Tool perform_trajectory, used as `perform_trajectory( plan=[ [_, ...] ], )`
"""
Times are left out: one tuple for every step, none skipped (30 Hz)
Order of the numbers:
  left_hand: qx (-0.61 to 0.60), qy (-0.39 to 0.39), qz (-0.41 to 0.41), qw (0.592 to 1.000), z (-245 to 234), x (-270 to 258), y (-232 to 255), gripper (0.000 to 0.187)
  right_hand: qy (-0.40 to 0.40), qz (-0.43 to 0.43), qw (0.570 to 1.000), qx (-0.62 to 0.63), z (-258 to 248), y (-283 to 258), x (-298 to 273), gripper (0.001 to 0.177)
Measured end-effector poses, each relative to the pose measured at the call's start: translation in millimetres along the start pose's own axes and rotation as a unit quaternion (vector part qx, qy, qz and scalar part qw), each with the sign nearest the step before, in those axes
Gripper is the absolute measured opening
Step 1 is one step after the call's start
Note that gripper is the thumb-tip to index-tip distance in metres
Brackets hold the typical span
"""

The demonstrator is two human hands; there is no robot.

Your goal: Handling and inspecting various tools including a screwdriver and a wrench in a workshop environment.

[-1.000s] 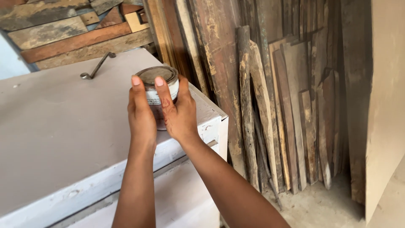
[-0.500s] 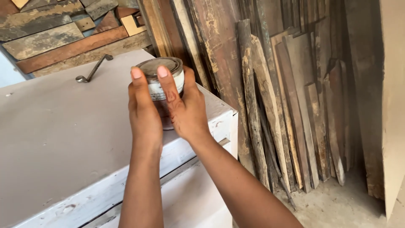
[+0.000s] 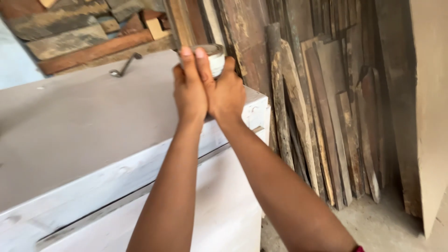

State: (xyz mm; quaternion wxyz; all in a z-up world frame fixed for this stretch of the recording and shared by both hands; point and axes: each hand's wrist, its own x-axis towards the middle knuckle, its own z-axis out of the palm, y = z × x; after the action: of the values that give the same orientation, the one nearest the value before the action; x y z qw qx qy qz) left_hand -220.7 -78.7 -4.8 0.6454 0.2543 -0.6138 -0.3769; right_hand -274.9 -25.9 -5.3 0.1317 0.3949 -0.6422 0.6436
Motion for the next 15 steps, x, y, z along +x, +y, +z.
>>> perform_trajectory(
  plan=[
    [-0.003, 0.004, 0.007, 1.0, -4.2, -0.7, -1.4, 0.086, 0.002, -0.008, 1.0, 0.003, 2.0, -0.3, -4.2, 0.086],
    [-0.017, 0.002, 0.011, 1.0, -5.3, -1.4, -2.8, 0.086, 0.018, -0.017, 1.0, -0.005, 2.5, 1.3, -6.8, 0.088],
    [-0.03, -0.001, 0.014, 0.999, -4.2, -0.8, -4.2, 0.086, 0.034, -0.026, 0.999, -0.013, 2.9, 3.9, -7.0, 0.089],
    [-0.031, -0.003, 0.012, 0.999, -5.5, -0.7, -3.3, 0.086, 0.035, -0.024, 0.999, -0.015, 3.7, 2.8, -7.3, 0.089],
    [-0.023, 0.001, 0.016, 1.0, -5.3, -0.1, -3.3, 0.085, 0.038, -0.03, 0.999, -0.005, 4.7, 3.2, -6.5, 0.091],
    [-0.018, 0.005, 0.02, 1.0, -1.5, 0.4, -3.8, 0.085, 0.042, -0.038, 0.998, 0.002, 4.0, 5.5, -3.5, 0.092],
    [-0.022, 0.002, 0.018, 1.0, -1.9, 0.5, -5.5, 0.085, 0.044, -0.037, 0.998, -0.003, 5.1, 7.1, -3.9, 0.092],
    [-0.013, 0.009, 0.024, 1.0, -1.7, 2.3, -6.3, 0.085, 0.043, -0.036, 0.998, -0.006, 6.6, 8.0, -2.8, 0.093],
    [-0.003, 0.017, 0.03, 0.999, -0.7, 4.3, -7.2, 0.085, 0.043, -0.035, 0.998, -0.009, 7.9, 9.3, -1.1, 0.094],
    [-0.007, 0.01, 0.029, 1.0, -0.4, 7.6, -10.5, 0.085, 0.048, -0.033, 0.998, -0.014, 8.3, 8.1, -1.4, 0.094],
    [-0.002, 0.022, 0.04, 0.999, 0.7, 11.1, -14.1, 0.085, 0.042, -0.021, 0.999, -0.015, 8.6, 7.5, -1.1, 0.095],
    [0.002, 0.034, 0.053, 0.998, 3.2, 15.1, -17.5, 0.085, 0.037, -0.01, 0.999, -0.018, 8.6, 7.1, 0.2, 0.097],
    [-0.003, 0.027, 0.052, 0.998, 0.9, 14.6, -15.0, 0.085, 0.043, -0.008, 0.999, -0.023, 11.0, 6.9, 0.9, 0.097],
    [-0.01, 0.023, 0.059, 0.998, -0.2, 14.1, -13.9, 0.084, 0.044, -0.017, 0.999, -0.01, 13.4, 8.3, 2.2, 0.1],
    [-0.017, 0.02, 0.066, 0.997, -0.6, 14.1, -13.3, 0.084, 0.046, -0.027, 0.999, 0.003, 15.9, 10.4, 4.2, 0.103]
  ],
)
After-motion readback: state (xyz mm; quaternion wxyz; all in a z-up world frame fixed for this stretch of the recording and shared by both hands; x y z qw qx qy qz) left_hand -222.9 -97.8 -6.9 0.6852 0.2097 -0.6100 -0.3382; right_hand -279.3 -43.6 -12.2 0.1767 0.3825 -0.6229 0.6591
